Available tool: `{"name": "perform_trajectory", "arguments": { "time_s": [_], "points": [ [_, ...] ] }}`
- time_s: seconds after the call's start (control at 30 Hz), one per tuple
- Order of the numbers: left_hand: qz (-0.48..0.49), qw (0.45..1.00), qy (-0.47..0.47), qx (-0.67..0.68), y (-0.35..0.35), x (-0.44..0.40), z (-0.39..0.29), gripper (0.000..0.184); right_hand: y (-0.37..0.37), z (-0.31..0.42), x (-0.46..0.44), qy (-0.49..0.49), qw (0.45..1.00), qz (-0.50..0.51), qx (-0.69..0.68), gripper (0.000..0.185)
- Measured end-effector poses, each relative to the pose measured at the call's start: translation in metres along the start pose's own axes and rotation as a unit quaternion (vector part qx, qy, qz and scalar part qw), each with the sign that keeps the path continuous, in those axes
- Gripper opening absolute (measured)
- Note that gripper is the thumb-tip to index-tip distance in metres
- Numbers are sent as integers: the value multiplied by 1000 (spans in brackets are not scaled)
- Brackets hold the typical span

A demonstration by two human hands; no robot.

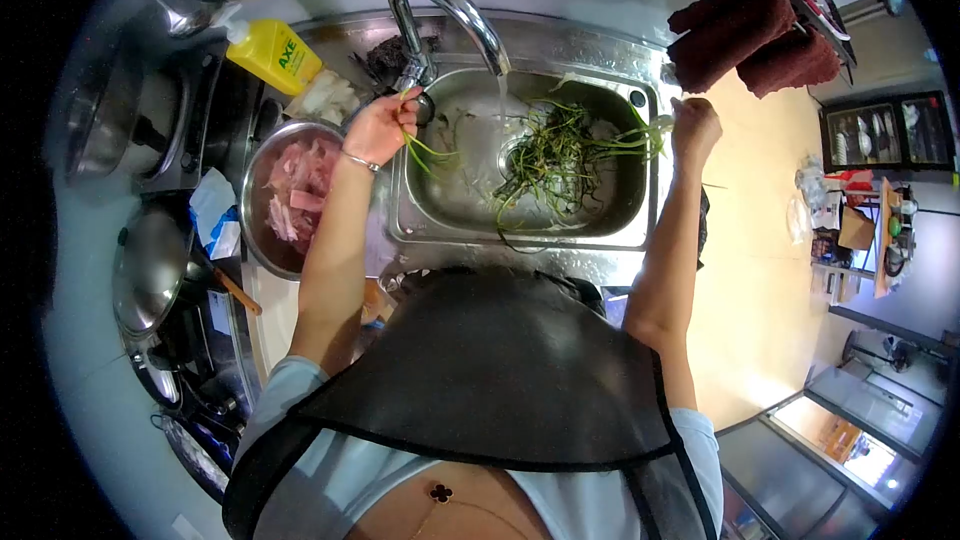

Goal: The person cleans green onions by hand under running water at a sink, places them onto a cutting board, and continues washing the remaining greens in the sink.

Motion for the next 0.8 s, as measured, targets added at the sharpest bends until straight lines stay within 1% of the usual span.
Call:
{"name": "perform_trajectory", "arguments": {
  "time_s": [0.03,0.07,0.1,0.13,0.17,0.2,0.27,0.3,0.33,0.4,0.43,0.47,0.5,0.53,0.57,0.6,0.63,0.67,0.73,0.77,0.8],
  "points": [
    [50,999,-3,-11,-4,-3,2,34,0,14,3,-38,996,78,-30,19],
    [52,999,1,-14,-6,-6,7,34,0,28,8,-78,983,155,-57,22],
    [59,990,-45,-120,-22,-4,13,36,1,50,16,-79,965,224,-111,21],
    [68,968,-90,-224,-37,-4,20,38,-2,72,28,-79,940,289,-164,20],
    [97,955,-95,-264,-47,-6,28,38,-10,84,41,-53,920,316,-227,20],
    [105,954,-91,-265,-59,-8,36,38,-19,94,52,-24,894,341,-288,21],
    [69,888,-165,-424,-79,-11,48,36,-27,119,68,-53,845,380,-373,23],
    [74,867,-170,-463,-86,-14,51,36,-33,127,74,-57,826,396,-397,26],
    [75,866,-169,-464,-87,-18,56,36,-35,137,79,-60,805,413,-421,28],
    [41,794,-216,-567,-85,-22,62,40,-36,150,84,-57,802,416,-425,31],
    [40,793,-216,-568,-85,-23,61,40,-41,150,85,-63,812,404,-417,29],
    [29,765,-218,-605,-86,-23,60,43,-46,149,86,-70,821,392,-408,27],
    [18,736,-220,-640,-88,-23,59,47,-50,149,87,-84,807,391,-434,23],
    [6,706,-220,-673,-89,-22,58,52,-50,147,86,-83,807,392,-434,23],
    [5,707,-221,-672,-92,-21,58,52,-51,144,86,-84,811,406,-413,23],
    [18,816,-223,-533,-96,-21,58,56,-50,145,85,-84,814,420,-392,22],
    [31,900,-220,-376,-97,-21,59,62,-48,147,85,-83,814,422,-392,22],
    [29,900,-220,-376,-97,-24,60,62,-46,150,85,-85,806,424,-404,20],
    [70,946,-194,-251,-104,-26,62,67,-42,156,86,-87,798,429,-415,19],
    [86,960,-186,-192,-108,-26,63,66,-40,159,85,-77,794,418,-434,18],
    [85,960,-188,-191,-106,-31,64,66,-40,162,84,-67,790,408,-453,16]
  ]
}}
Point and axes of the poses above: each hand's wrist, its own x-axis away from the middle knuckle, its own y-axis out of the back of the hand, z = x × y, the point moved 2 cm from there along -x, towards the middle knuckle, and after that the axes turned 3 degrees about -z, right-handed, at the moved point
